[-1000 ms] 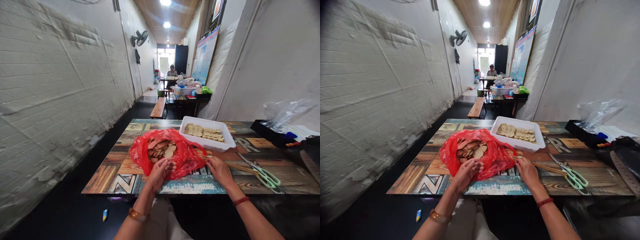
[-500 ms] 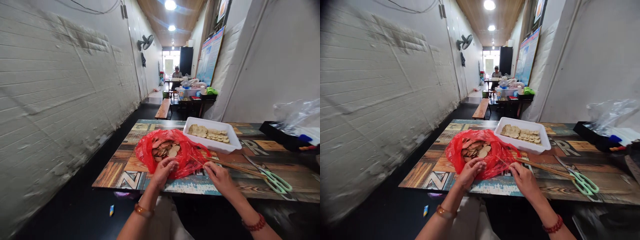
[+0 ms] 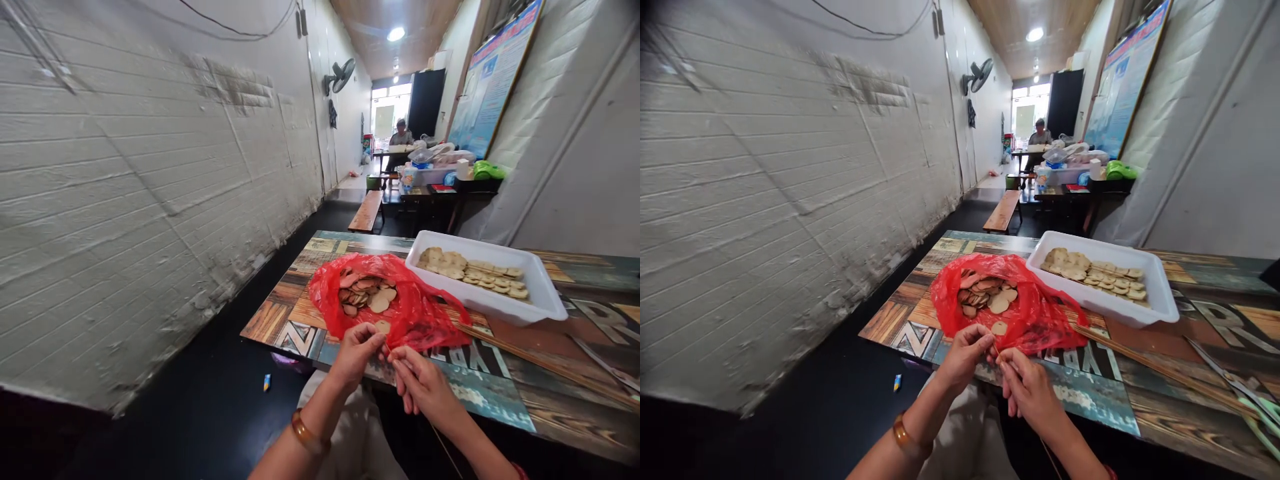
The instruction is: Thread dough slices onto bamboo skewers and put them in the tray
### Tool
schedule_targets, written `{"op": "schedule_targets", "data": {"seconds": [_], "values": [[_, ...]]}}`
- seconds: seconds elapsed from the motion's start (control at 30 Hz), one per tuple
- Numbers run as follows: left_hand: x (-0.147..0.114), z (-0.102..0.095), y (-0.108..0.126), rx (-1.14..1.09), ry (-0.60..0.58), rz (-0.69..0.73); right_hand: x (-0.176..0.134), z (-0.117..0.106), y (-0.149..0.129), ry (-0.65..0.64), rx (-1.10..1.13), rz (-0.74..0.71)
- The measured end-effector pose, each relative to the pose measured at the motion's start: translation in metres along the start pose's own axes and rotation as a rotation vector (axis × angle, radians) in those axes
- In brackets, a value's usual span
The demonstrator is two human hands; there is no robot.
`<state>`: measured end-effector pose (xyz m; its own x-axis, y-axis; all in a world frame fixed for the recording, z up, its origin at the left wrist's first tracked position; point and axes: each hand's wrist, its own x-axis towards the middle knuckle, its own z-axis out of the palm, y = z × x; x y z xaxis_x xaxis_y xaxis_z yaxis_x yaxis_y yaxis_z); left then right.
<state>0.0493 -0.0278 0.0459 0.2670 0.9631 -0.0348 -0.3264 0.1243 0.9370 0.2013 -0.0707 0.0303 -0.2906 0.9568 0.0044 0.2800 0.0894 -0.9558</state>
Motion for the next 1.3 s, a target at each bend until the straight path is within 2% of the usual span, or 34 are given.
{"op": "schedule_targets", "data": {"seconds": [0.2, 0.3, 0.37, 0.43, 0.5, 0.57, 0.63, 0.73, 1.0, 1.1, 1.2, 1.3], "values": [[0.019, -0.019, 0.021, 0.034, 0.201, 0.142, 0.028, -0.027, -0.002, -0.071, -0.124, -0.097], [0.029, -0.034, 0.034, 0.104, 0.239, 0.203, 0.046, -0.049, -0.005, -0.118, -0.12, -0.155], [0.038, -0.043, 0.039, 0.238, 0.274, 0.275, 0.059, -0.063, -0.003, -0.125, -0.016, -0.146], [0.051, -0.052, 0.042, 0.431, 0.334, 0.325, 0.072, -0.073, 0.003, -0.153, 0.147, -0.032], [0.065, -0.059, 0.043, 0.685, 0.366, 0.373, 0.083, -0.079, 0.013, -0.171, 0.221, 0.012], [0.077, -0.065, 0.044, 0.925, 0.333, 0.391, 0.09, -0.083, 0.022, -0.176, 0.267, 0.025], [0.087, -0.069, 0.046, 1.147, 0.271, 0.351, 0.093, -0.085, 0.029, -0.174, 0.315, 0.029], [0.099, -0.073, 0.049, 1.343, 0.202, 0.256, 0.092, -0.089, 0.033, -0.17, 0.386, 0.029], [0.119, -0.075, 0.072, 1.473, -0.003, 0.15, 0.092, -0.099, 0.033, -0.122, 0.551, 0.031], [0.118, -0.071, 0.076, 1.511, 0.038, 0.159, 0.093, -0.103, 0.034, -0.084, 0.577, 0.006], [0.113, -0.06, 0.071, 1.547, 0.109, 0.197, 0.094, -0.107, 0.034, -0.05, 0.601, -0.021], [0.105, -0.045, 0.058, 1.631, 0.064, 0.297, 0.094, -0.109, 0.034, -0.017, 0.62, -0.03]]}}
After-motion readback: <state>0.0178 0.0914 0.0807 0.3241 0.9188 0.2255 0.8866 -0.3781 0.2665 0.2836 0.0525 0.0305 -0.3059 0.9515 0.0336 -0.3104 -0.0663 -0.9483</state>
